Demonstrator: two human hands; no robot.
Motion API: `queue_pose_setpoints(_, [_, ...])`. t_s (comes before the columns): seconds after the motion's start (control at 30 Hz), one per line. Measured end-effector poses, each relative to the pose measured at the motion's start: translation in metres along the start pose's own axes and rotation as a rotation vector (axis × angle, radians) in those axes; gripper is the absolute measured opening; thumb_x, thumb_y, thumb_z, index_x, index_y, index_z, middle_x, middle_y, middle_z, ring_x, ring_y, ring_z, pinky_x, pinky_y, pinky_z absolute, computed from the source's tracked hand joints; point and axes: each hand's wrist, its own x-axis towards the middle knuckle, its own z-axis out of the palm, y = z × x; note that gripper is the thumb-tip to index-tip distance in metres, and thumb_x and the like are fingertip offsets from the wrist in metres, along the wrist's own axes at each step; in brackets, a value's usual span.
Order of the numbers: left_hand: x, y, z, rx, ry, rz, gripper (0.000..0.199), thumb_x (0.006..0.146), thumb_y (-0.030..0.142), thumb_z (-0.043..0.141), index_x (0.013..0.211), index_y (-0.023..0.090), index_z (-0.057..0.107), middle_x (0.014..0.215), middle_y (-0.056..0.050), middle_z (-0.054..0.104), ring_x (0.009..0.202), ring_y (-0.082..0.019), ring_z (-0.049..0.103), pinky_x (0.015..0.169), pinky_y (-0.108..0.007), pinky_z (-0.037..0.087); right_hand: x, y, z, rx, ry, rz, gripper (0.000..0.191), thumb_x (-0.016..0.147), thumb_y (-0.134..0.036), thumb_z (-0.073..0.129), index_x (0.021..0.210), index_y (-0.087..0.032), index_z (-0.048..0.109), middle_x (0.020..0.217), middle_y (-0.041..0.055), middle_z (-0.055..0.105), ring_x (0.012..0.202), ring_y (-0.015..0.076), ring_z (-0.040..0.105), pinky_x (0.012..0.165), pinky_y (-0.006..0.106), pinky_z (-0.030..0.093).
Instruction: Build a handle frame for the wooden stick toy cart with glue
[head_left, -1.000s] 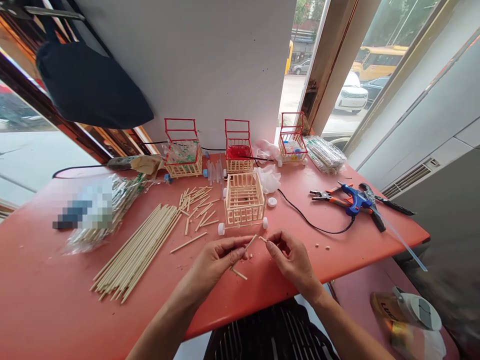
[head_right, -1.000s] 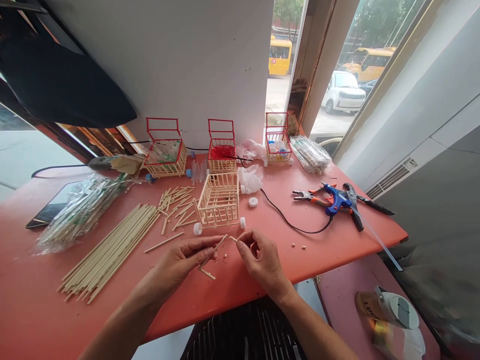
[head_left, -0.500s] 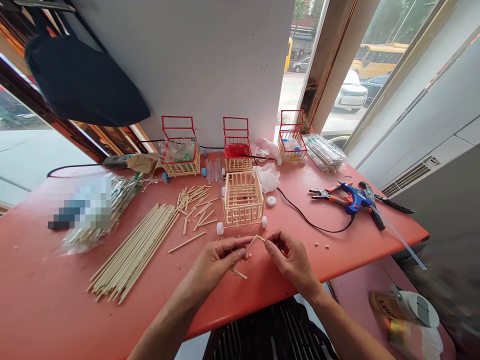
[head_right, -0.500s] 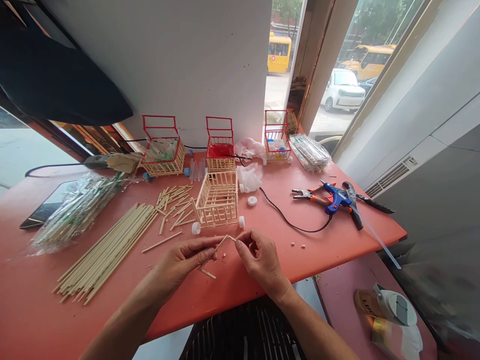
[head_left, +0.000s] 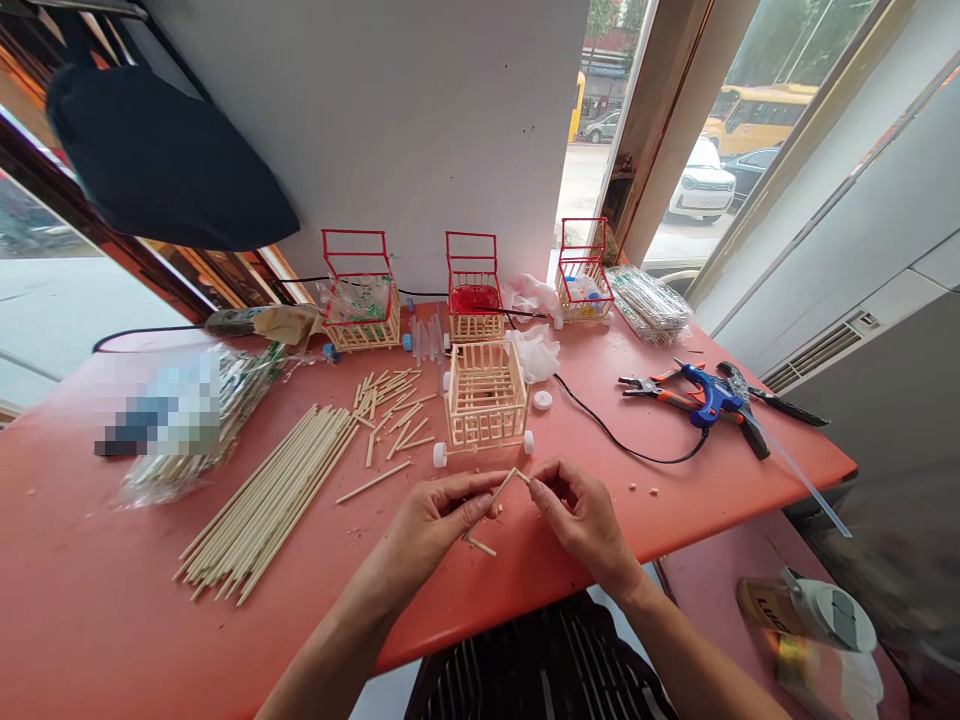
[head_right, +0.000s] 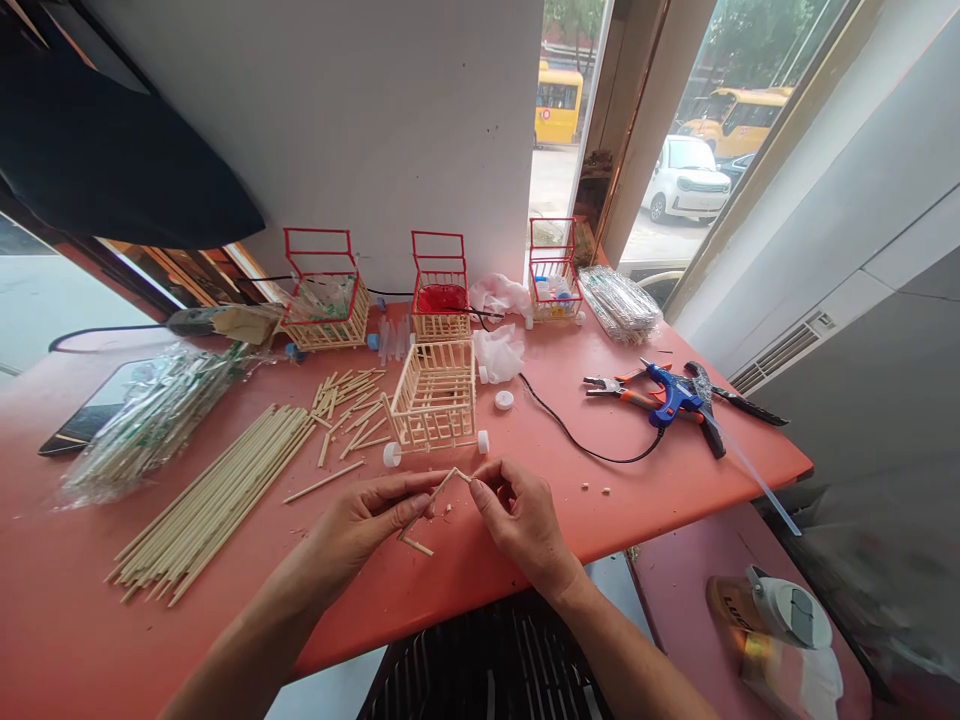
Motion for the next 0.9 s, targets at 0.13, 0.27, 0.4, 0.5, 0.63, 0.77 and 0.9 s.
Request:
queue_pose_setpoints(0.13, [-0.0002, -0.0002, 0.0002, 0.017, 0.006, 0.003, 0.035, 0.084, 0.030, 0.067, 0.115, 0.021, 0.079, 0.092, -0.005, 0.080, 0.085, -0.021, 0.069, 0.082, -0.031, 0.053, 0.0008, -0.0002, 0.0006, 0.001, 0.001, -0.001, 0.019, 0.096, -0.033, 0.057, 0.085, -0.018, 0.062, 0.074, -0.0005, 0.061, 0.061, 0.0118, 0.050, 0.057, 0.025, 0.040])
queue_pose_setpoints(0.27, [-0.0003, 0.0001, 0.0000, 0.029, 0.008, 0.014, 0.036, 0.084, 0.030, 0.067, 0.116, 0.020, 0.079, 0.091, -0.006, 0.080, 0.083, -0.021, 0.069, 0.081, -0.031, 0.054, 0.0004, -0.0012, 0.0005, 0.002, 0.000, -0.004, 0.020, 0.096, -0.033, 0.057, 0.084, -0.018, 0.061, 0.073, -0.0009, 0.059, 0.060, 0.0117, 0.050, 0.057, 0.024, 0.040])
queue_pose_setpoints(0.4, [0.0002, 0.0015, -0.0006, 0.048, 0.005, 0.030, 0.035, 0.084, 0.028, 0.067, 0.115, 0.020, 0.079, 0.089, -0.006, 0.080, 0.083, -0.021, 0.069, 0.080, -0.031, 0.054, -0.0001, -0.0014, -0.0002, 0.005, -0.007, -0.004, 0.020, 0.096, -0.033, 0.057, 0.083, -0.018, 0.061, 0.073, -0.0005, 0.059, 0.061, 0.0123, 0.050, 0.058, 0.025, 0.040])
queue_pose_setpoints(0.5, [0.0001, 0.0018, -0.0007, 0.058, 0.005, 0.031, 0.034, 0.083, 0.028, 0.067, 0.114, 0.020, 0.080, 0.088, -0.005, 0.079, 0.082, -0.021, 0.068, 0.079, -0.031, 0.054, -0.0002, -0.0004, -0.0004, 0.001, -0.008, -0.008, 0.020, 0.096, -0.033, 0.057, 0.083, -0.018, 0.061, 0.073, -0.0002, 0.059, 0.062, 0.0128, 0.050, 0.058, 0.025, 0.041])
queue_pose_setpoints(0.63, [-0.0002, 0.0018, -0.0010, 0.066, 0.007, 0.034, 0.034, 0.083, 0.027, 0.067, 0.113, 0.020, 0.080, 0.085, -0.005, 0.077, 0.082, -0.021, 0.067, 0.078, -0.030, 0.054, 0.0005, -0.0001, -0.0001, -0.001, -0.010, -0.018, 0.020, 0.096, -0.032, 0.057, 0.082, -0.019, 0.061, 0.073, -0.0002, 0.059, 0.062, 0.0127, 0.050, 0.059, 0.024, 0.041])
queue_pose_setpoints(0.77, [-0.0002, 0.0028, -0.0011, 0.071, -0.001, 0.025, 0.034, 0.084, 0.028, 0.066, 0.114, 0.020, 0.080, 0.085, -0.005, 0.077, 0.082, -0.021, 0.067, 0.077, -0.030, 0.054, 0.0009, -0.0020, 0.0002, 0.011, -0.011, -0.019, 0.019, 0.096, -0.030, 0.058, 0.081, -0.018, 0.060, 0.073, -0.0008, 0.058, 0.062, 0.0121, 0.050, 0.058, 0.024, 0.040])
queue_pose_setpoints(0.9, [0.0003, 0.0028, -0.0010, 0.072, -0.001, 0.020, 0.035, 0.083, 0.029, 0.066, 0.114, 0.020, 0.080, 0.084, -0.005, 0.077, 0.081, -0.021, 0.067, 0.075, -0.029, 0.053, 0.0001, -0.0033, -0.0001, 0.018, -0.008, -0.020, 0.019, 0.095, -0.029, 0.058, 0.081, -0.018, 0.060, 0.073, -0.0010, 0.058, 0.062, 0.0117, 0.049, 0.058, 0.023, 0.040])
